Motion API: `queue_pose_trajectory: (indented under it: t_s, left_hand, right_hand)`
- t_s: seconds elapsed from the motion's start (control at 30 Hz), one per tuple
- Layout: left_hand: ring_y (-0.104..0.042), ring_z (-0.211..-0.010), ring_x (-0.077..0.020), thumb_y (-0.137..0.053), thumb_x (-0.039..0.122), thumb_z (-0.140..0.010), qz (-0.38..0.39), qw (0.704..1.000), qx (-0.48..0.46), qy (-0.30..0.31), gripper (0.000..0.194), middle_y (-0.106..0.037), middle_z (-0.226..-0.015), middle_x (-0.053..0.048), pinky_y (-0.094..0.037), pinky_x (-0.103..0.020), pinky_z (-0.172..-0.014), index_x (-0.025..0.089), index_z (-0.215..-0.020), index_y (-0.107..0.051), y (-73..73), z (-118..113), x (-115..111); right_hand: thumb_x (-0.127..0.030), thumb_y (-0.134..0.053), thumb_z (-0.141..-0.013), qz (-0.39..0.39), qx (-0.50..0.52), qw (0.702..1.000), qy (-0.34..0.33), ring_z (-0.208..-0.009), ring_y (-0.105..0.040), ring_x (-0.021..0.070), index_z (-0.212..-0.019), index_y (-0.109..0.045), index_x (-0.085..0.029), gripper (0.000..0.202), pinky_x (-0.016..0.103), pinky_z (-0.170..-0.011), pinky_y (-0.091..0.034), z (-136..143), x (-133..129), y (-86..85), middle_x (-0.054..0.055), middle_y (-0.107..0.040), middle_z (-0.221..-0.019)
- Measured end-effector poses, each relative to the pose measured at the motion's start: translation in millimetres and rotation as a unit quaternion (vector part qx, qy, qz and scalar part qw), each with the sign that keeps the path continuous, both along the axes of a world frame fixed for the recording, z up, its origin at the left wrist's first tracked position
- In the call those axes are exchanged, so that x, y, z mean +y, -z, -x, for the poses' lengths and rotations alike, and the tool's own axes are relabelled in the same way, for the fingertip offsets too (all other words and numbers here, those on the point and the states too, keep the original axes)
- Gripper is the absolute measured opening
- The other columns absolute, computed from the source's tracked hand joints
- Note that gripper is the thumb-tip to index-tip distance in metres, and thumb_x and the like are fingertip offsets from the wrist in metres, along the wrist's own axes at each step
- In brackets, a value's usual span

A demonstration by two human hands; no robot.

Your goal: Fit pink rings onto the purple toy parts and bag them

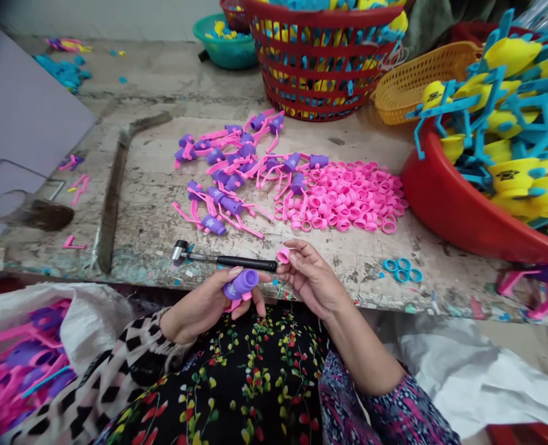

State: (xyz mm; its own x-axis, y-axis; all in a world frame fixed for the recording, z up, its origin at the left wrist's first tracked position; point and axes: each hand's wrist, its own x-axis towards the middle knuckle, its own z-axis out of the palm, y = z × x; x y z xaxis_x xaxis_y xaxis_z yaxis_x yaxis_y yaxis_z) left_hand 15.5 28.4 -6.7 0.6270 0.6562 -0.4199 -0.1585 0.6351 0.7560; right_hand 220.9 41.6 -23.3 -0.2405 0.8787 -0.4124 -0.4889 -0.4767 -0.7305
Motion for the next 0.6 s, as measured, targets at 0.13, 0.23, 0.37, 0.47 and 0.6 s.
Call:
queue_pose_trajectory:
  t_s: [0.13, 0.23, 0.37, 0.47, 0.6]
  left_hand:
    - [-0.042, -0.046, -0.0083, -0.035, 0.049, -0.092, 0.017, 1.000, 0.002, -0.012, 0.049, -0.070, -0.075, -0.012, -0.027, -0.025, -0.050, 0.011, -0.094, -0.066, -2.0, -1, -1]
    - [-0.046, -0.049, -0.0086, -0.042, 0.046, -0.092, 0.029, 0.999, 0.005, -0.028, 0.042, -0.067, -0.073, -0.008, -0.027, -0.024, -0.049, 0.012, -0.088, -0.066, -3.3, -3, -4]
    - [-0.051, -0.053, -0.0099, -0.047, 0.046, -0.090, 0.029, 0.999, -0.006, -0.034, 0.037, -0.065, -0.077, -0.006, -0.029, -0.024, -0.048, 0.014, -0.093, -0.066, -1.2, -2, -9]
    - [-0.052, -0.057, -0.0112, -0.044, 0.048, -0.092, 0.021, 1.000, 0.005, -0.008, 0.042, -0.069, -0.080, -0.010, -0.036, -0.024, -0.055, 0.012, -0.090, -0.067, 1.1, 1, -14]
    - [-0.055, -0.064, -0.0127, -0.042, 0.047, -0.093, 0.006, 1.000, 0.001, 0.005, 0.044, -0.070, -0.084, -0.011, -0.040, -0.026, -0.065, 0.012, -0.089, -0.067, 2.1, 4, -19]
  right_hand:
    - [-0.030, -0.069, -0.078, -0.012, 0.054, 0.998, -0.031, -0.066, -0.059, 0.0103, -0.109, -0.064, -0.023, 0.032, 0.025, -0.066, -0.053, 5, -9, -3.5, -0.001, -0.061, -0.077]
    - [-0.032, -0.068, -0.079, -0.014, 0.058, 0.997, -0.039, -0.066, -0.058, 0.0114, -0.101, -0.067, -0.022, 0.024, 0.026, -0.063, -0.053, 9, -16, -3.7, 0.001, -0.061, -0.080]
    - [-0.031, -0.073, -0.076, -0.003, 0.073, 0.997, -0.036, -0.066, -0.058, 0.0108, -0.098, -0.067, -0.022, 0.024, 0.026, -0.066, -0.053, 11, -23, -5.3, 0.000, -0.062, -0.080]
    - [-0.027, -0.077, -0.071, 0.008, 0.074, 0.997, -0.031, -0.065, -0.060, 0.0089, -0.093, -0.067, -0.021, 0.025, 0.023, -0.066, -0.053, 11, -27, -7.8, -0.002, -0.064, -0.080]
    - [-0.024, -0.080, -0.068, 0.004, 0.059, 0.998, -0.019, -0.064, -0.061, 0.0088, -0.088, -0.067, -0.021, 0.024, 0.022, -0.065, -0.054, 11, -32, -11.1, -0.001, -0.067, -0.081]
